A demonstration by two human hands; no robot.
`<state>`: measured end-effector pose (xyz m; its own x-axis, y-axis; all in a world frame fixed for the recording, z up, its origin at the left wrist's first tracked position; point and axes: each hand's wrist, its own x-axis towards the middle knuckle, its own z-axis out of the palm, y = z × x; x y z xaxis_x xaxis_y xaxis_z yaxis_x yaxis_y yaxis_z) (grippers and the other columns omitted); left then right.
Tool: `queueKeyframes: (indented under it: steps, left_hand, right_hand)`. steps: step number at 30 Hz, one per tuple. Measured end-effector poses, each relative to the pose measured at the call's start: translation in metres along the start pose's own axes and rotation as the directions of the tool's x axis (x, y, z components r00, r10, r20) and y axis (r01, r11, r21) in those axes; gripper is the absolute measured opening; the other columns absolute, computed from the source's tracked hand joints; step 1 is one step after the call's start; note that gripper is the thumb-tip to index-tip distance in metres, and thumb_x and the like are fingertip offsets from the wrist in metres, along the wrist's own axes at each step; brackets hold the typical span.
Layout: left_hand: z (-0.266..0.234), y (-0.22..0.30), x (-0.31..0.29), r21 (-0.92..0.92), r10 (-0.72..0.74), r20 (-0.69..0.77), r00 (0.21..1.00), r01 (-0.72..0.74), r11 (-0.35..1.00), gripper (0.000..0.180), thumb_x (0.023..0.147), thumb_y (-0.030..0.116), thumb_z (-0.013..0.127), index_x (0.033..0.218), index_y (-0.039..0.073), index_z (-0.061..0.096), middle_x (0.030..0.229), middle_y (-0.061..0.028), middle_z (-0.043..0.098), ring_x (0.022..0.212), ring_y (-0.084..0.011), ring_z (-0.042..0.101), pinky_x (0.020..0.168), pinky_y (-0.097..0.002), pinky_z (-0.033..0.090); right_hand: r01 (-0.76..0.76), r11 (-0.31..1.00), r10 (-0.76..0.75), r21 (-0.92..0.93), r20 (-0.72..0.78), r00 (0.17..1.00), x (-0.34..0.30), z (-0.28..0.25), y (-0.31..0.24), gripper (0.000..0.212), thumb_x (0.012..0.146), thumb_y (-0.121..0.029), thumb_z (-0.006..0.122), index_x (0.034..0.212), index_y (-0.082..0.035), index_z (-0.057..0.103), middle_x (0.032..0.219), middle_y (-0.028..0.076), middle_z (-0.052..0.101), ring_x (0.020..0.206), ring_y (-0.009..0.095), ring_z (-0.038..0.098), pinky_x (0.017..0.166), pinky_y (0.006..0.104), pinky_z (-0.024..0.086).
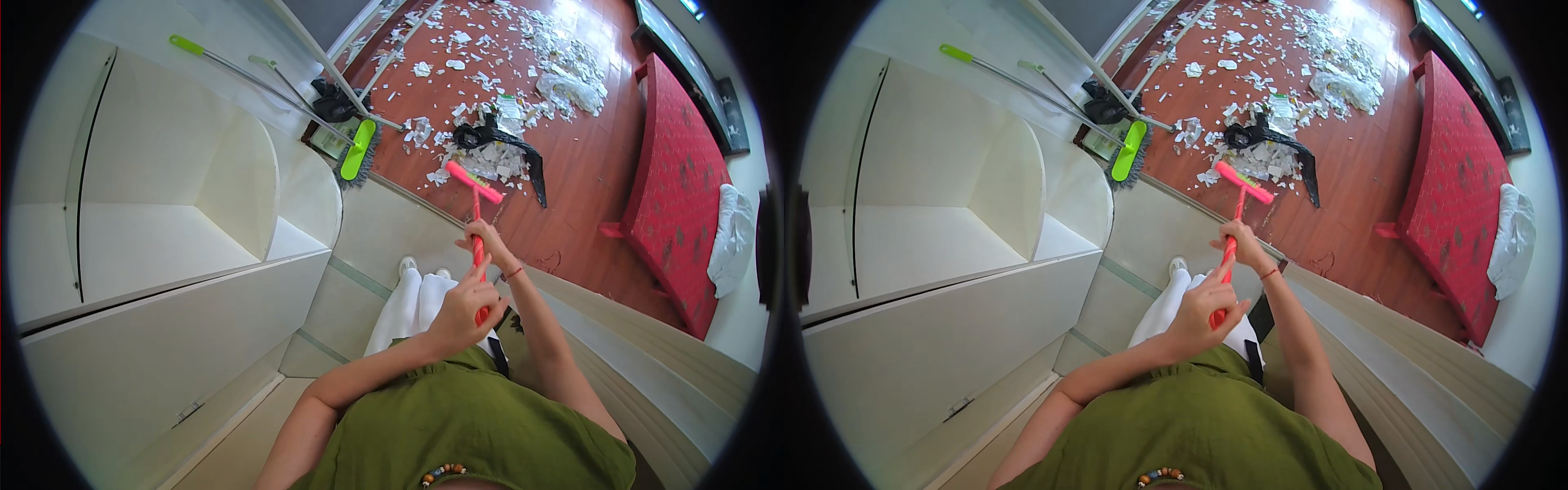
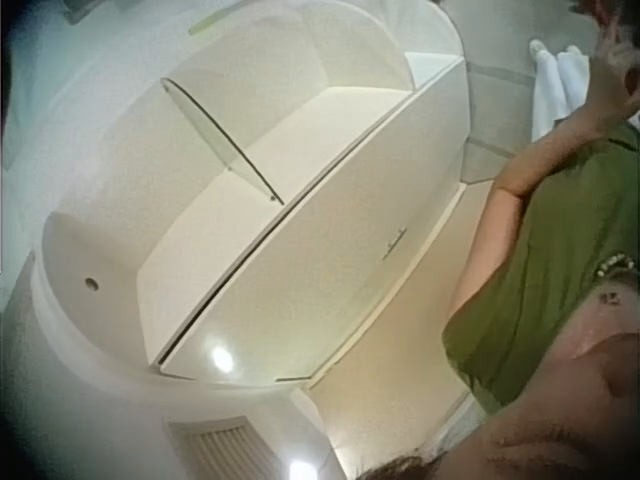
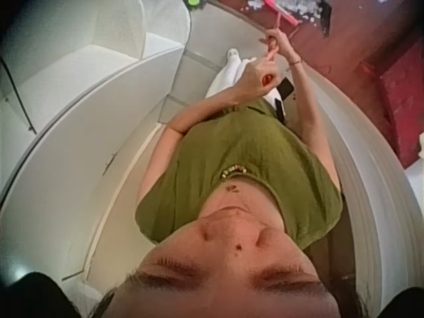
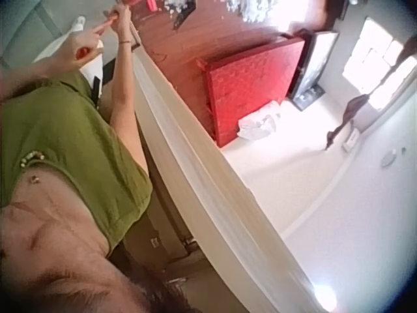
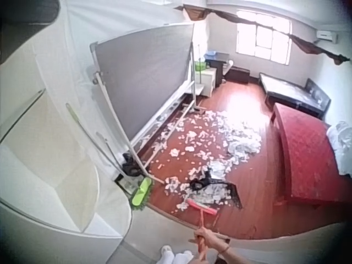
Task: Sweep the paper scraps and debris from the floor into a pile.
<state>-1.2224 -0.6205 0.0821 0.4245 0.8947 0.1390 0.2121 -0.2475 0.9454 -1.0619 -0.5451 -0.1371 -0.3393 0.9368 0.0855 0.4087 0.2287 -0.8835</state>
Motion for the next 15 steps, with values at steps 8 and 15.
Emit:
queueKeyframes:
  steps: [8, 15]
  left_hand:
    - [-0.01, -0.017, 0.017, 0.04, -0.02, -0.162, 0.987, 0.027, 0.999, 0.029, 0.09, 0.004, 0.067, 0.068, -0.003, 0.05, 0.062, -0.0153, 0.043, 0.09, -0.0373, 0.069, 0.076, -0.0377, 0.049]
    - [-0.053, -0.038, 0.014, -0.021, -0.117, -0.312, 0.943, 0.116, 0.993, 0.032, 0.088, -0.003, 0.064, 0.065, -0.002, 0.042, 0.06, -0.0122, 0.037, 0.058, -0.0191, 0.049, 0.062, -0.0336, 0.044]
  right_hand:
    - [0.06, 0.994, -0.09, 0.094, 0.355, 0.931, 0.038, 0.036, 0.015, 0.034, 0.073, -0.015, 0.076, 0.061, -0.005, 0.046, 0.06, 0.012, 0.051, 0.056, 0.03, 0.05, 0.057, 0.0393, 0.041]
    - [0.084, 0.996, -0.08, -0.028, 0.126, 0.989, 0.084, 0.047, 0.017, 0.028, 0.07, -0.01, 0.075, 0.066, -0.004, 0.048, 0.062, 0.011, 0.053, 0.068, 0.032, 0.053, 0.064, 0.0417, 0.045]
